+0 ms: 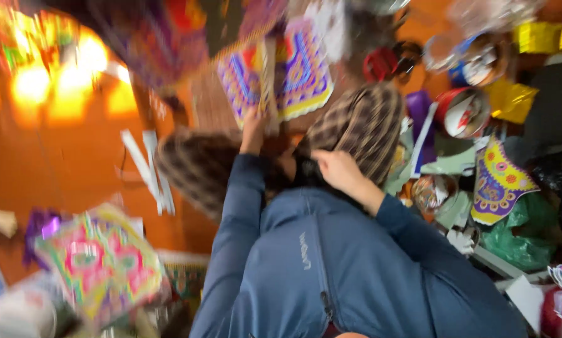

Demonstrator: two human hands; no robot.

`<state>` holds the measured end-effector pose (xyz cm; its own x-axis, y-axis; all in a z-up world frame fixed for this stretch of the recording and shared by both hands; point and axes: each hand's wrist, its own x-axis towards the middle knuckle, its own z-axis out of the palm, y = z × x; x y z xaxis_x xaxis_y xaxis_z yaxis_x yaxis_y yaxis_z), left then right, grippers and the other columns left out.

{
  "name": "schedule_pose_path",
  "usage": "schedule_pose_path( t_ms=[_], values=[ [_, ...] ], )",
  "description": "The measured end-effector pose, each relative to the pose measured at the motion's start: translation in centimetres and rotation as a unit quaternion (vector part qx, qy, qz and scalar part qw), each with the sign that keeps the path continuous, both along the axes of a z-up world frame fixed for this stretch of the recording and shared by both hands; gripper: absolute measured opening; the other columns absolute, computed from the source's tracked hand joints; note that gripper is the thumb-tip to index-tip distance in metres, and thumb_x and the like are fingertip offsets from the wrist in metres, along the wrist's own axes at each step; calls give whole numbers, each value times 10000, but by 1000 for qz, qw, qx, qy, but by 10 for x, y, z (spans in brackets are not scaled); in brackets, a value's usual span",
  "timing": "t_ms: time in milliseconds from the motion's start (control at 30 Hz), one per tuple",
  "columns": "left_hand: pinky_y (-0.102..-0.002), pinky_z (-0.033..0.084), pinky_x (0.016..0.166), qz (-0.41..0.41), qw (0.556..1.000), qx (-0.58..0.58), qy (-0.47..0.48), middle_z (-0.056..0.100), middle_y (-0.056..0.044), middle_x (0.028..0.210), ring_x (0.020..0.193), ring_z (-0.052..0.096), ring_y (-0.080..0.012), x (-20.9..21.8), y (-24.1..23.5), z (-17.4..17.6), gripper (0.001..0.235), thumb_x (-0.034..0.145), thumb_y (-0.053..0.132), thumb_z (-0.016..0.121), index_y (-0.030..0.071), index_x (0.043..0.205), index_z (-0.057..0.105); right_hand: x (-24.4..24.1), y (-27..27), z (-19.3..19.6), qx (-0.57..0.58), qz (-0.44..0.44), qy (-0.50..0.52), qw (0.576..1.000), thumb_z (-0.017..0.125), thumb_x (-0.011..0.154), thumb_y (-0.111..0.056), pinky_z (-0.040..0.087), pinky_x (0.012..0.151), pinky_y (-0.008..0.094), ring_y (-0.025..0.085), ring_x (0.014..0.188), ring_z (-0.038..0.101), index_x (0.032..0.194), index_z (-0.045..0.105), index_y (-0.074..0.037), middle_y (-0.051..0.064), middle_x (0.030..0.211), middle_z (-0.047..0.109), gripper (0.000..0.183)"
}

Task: Decorating a purple horse-shaped craft object with colorful paper panels and yellow fringe.

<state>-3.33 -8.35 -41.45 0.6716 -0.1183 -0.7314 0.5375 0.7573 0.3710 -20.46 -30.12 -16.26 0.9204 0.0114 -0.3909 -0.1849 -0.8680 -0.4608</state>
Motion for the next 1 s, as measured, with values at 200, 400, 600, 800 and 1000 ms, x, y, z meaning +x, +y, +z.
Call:
schedule_pose_path(
  t_ms=[200, 400, 600, 800, 1000],
  values=[
    [-374, 639, 866, -218, 926, 240, -194, 630, -58, 1043, 938, 637, -163, 4, -8, 32, 378, 939, 101, 836, 87, 1291, 700, 40, -64, 34, 85, -193, 106, 972, 584, 1020, -240, 649, 730, 375, 216, 637, 795, 1331, 789, -288, 41, 704, 814, 376],
    [-417, 674, 576, -261, 913, 303, -86, 560, -64, 894, 796, 586, -180, 13, -14, 62, 384, 1010, 264, 796, 47, 1311, 700, 135, -140, -39, 165, -325, -207, 908, 544, 1135, -191, 497, 1165, 565, 455, 1333, 636, 1471, 691, -28, 287, 1369, 717, 401],
    [-352, 610, 594, -171, 933, 284, -139, 691, -115, 739, 656, 677, -201, 3, -7, 68, 230, 1014, 228, 721, 46, 871, 721, 198, -135, -114, 247, -450, -144, 846, 720, 899, -167, 577, 343, 327, 164, 502, 707, 1330, 778, -174, 85, 852, 792, 434],
    [-187, 397, 608, -120, 941, 238, -207, 520, 74, 743, 652, 464, -33, -7, -8, 56, 245, 1059, 116, 672, 155, 829, 597, 140, -41, 11, 435, -484, -107, 752, 553, 922, -157, 319, 284, 248, 146, 316, 455, 843, 721, -13, 154, 515, 582, 235],
    [-303, 494, 683, -105, 908, 321, -247, 538, 27, 865, 778, 488, -101, -8, -9, 10, 131, 932, -2, 707, 90, 907, 617, 93, -21, -51, 396, -386, -9, 833, 571, 1005, -60, 453, 278, 256, 148, 416, 604, 1385, 711, -3, 174, 749, 713, 408]
  ],
)
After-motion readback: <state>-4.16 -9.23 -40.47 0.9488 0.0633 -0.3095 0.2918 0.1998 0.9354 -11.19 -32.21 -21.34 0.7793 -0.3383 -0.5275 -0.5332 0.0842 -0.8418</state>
